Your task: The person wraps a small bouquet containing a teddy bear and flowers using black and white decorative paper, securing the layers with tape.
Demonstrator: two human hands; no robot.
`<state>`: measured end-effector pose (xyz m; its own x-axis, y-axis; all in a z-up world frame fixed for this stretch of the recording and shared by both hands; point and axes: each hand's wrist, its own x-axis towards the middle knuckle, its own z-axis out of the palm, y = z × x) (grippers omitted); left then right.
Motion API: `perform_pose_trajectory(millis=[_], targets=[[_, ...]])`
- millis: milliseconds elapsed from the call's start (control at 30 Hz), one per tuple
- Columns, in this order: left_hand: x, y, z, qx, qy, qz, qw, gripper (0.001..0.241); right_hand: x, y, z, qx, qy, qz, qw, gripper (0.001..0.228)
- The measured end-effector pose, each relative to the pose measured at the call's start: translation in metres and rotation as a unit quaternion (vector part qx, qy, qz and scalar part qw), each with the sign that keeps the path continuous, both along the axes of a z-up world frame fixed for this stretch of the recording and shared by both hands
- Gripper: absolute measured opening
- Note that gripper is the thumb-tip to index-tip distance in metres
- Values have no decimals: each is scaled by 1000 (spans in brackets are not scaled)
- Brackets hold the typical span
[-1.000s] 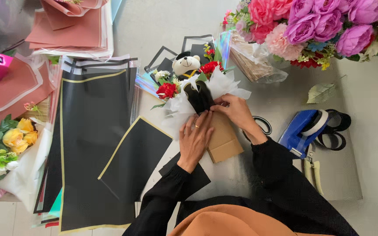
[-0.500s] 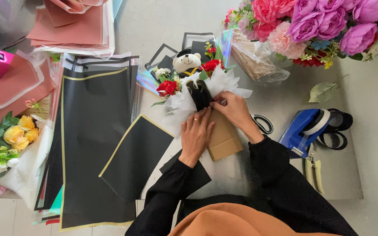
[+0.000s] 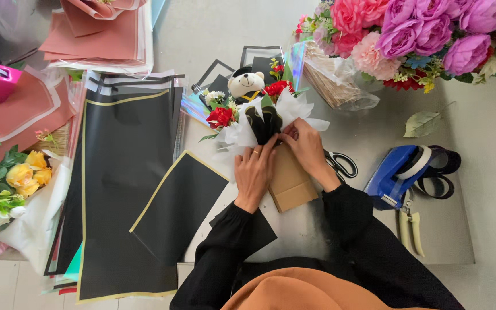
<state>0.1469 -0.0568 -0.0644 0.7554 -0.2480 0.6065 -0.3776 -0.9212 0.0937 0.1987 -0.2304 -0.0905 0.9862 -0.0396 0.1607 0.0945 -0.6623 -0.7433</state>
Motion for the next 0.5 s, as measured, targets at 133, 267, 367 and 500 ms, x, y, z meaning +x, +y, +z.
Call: perform_pose_trajectory(millis=[133, 267, 367, 500], targets=[[6, -4, 0, -13, -16, 16, 1000, 39, -10, 6, 4, -6, -17, -17, 1000, 26], [4, -5, -3, -27, -17, 20, 999, 42, -22, 13, 17, -75, -95, -25, 992, 24], [5, -4, -6, -36, -10, 18, 999, 43, -25, 16, 19, -96, -144, -31, 984, 21], [8, -2, -11, -39, -5, 20, 999, 46, -35, 12, 18, 22, -130, -36, 991, 21]])
